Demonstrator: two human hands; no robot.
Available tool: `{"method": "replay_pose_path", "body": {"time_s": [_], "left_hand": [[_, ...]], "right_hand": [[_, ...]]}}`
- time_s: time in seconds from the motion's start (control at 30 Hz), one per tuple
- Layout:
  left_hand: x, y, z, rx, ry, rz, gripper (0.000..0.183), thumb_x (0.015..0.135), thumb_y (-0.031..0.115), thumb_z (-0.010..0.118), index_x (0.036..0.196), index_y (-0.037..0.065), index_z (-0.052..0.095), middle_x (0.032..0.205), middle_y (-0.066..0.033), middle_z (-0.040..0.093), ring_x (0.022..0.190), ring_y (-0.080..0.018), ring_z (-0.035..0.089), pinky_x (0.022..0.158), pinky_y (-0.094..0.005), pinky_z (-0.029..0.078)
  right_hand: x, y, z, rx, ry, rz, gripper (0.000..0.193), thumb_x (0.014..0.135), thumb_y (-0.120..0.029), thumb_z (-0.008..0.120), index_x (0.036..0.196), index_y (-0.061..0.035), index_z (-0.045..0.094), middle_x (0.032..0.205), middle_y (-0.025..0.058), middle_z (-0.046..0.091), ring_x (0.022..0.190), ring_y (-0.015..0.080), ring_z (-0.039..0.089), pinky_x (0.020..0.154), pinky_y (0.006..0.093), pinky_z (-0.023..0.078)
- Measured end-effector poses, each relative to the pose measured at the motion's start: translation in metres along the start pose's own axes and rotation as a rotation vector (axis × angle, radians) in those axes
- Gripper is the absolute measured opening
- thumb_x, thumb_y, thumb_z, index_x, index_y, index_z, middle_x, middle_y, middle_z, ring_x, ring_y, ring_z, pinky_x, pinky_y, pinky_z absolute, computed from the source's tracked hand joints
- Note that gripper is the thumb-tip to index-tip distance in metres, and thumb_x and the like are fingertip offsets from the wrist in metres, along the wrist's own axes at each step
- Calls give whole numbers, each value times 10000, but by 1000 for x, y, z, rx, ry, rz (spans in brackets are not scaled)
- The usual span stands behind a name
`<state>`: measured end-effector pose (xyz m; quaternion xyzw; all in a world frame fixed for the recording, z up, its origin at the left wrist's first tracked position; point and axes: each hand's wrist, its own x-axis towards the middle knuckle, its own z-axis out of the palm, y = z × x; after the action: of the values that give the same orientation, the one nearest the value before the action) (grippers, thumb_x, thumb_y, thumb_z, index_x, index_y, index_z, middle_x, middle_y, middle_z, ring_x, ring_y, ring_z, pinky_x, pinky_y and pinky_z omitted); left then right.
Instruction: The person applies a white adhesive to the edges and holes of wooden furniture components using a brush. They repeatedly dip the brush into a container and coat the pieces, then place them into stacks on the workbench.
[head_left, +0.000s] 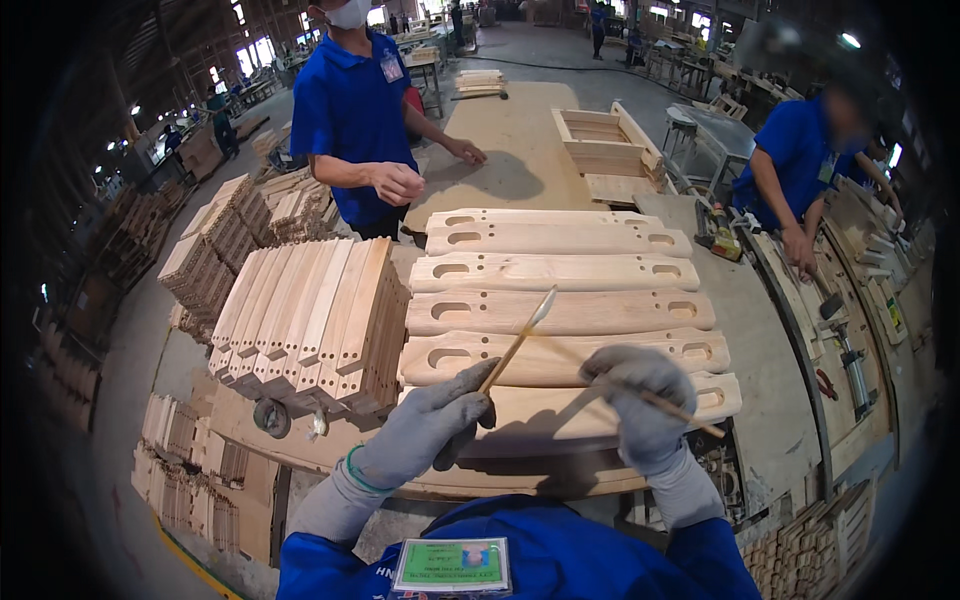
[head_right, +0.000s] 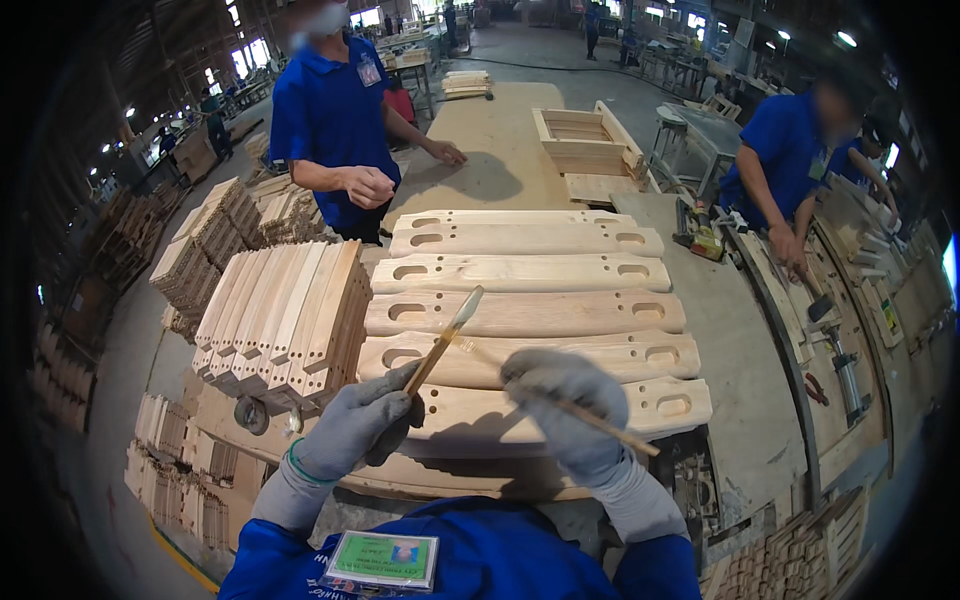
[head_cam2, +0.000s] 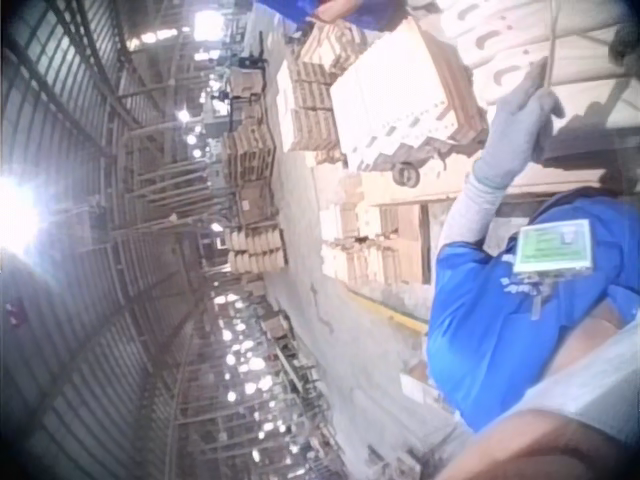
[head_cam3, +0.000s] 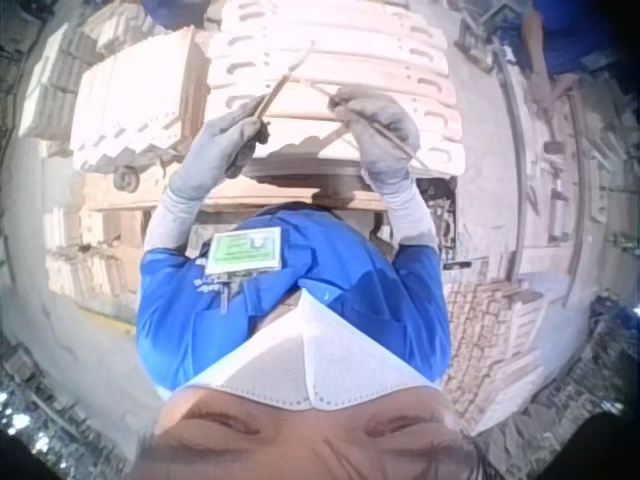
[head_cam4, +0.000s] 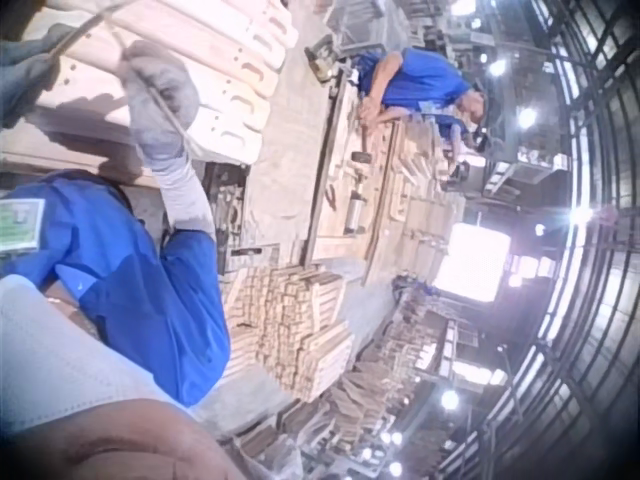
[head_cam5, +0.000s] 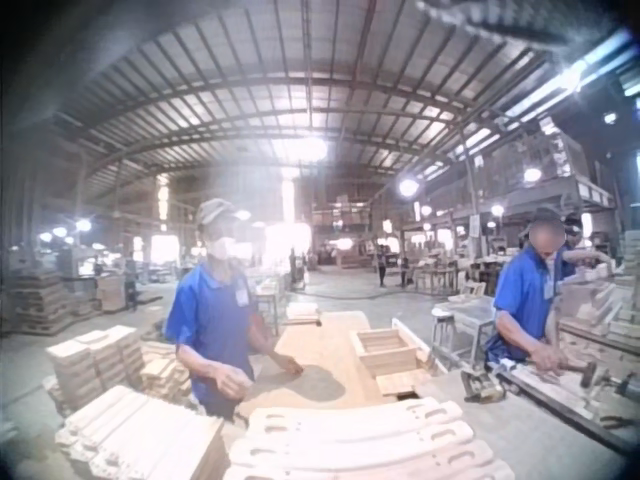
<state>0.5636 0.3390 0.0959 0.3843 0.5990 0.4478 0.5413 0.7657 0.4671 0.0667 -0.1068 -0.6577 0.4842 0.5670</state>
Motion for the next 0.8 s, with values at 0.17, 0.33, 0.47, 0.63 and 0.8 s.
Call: {"method": "replay_pose_path", "body": {"time_s": [0.17, 0.33, 0.47, 0.63, 0.8], "left_hand": [[-7, -12, -17, -242, -145, -23, 422, 941, 312, 475, 1184, -32, 456, 770, -128, 592, 390, -91, 451, 335, -184, 350], [-6, -26, -21, -643, -272, -50, 449, 935, 255, 470, 1261, -43, 384, 829, -211, 615, 365, -135, 507, 295, -214, 388], [-9, -12, -14, -669, -275, -57, 369, 975, 280, 393, 1052, -62, 510, 704, -137, 596, 364, -112, 474, 338, -204, 381], [-3, -18, -16, -475, -289, 37, 412, 974, 300, 418, 1165, -64, 443, 855, -167, 620, 446, -121, 525, 376, -218, 427], [6, -14, -10, -389, -251, 47, 450, 973, 311, 424, 1223, -64, 425, 897, -159, 625, 531, -122, 558, 408, -234, 451]], "right_hand": [[8, 8, 10, 152, 216, 34, 165, 749, 110, 653, 854, 19, 565, 964, 194, 625, 821, 234, 659, 724, 325, 572], [-10, 13, 13, 503, 159, 218, 142, 807, 116, 528, 900, 8, 524, 976, 185, 606, 834, 241, 651, 798, 345, 570], [-9, 20, 11, 647, 344, 334, 145, 851, 70, 500, 969, -15, 511, 1033, 165, 595, 873, 222, 636, 796, 338, 567], [-4, 20, 3, 583, 287, 233, 145, 856, 71, 505, 973, -13, 523, 1042, 169, 593, 879, 230, 640, 799, 344, 568], [1, 24, -4, 492, 323, 256, 142, 851, 80, 520, 970, 2, 520, 1063, 183, 587, 909, 239, 643, 804, 348, 568]]}}
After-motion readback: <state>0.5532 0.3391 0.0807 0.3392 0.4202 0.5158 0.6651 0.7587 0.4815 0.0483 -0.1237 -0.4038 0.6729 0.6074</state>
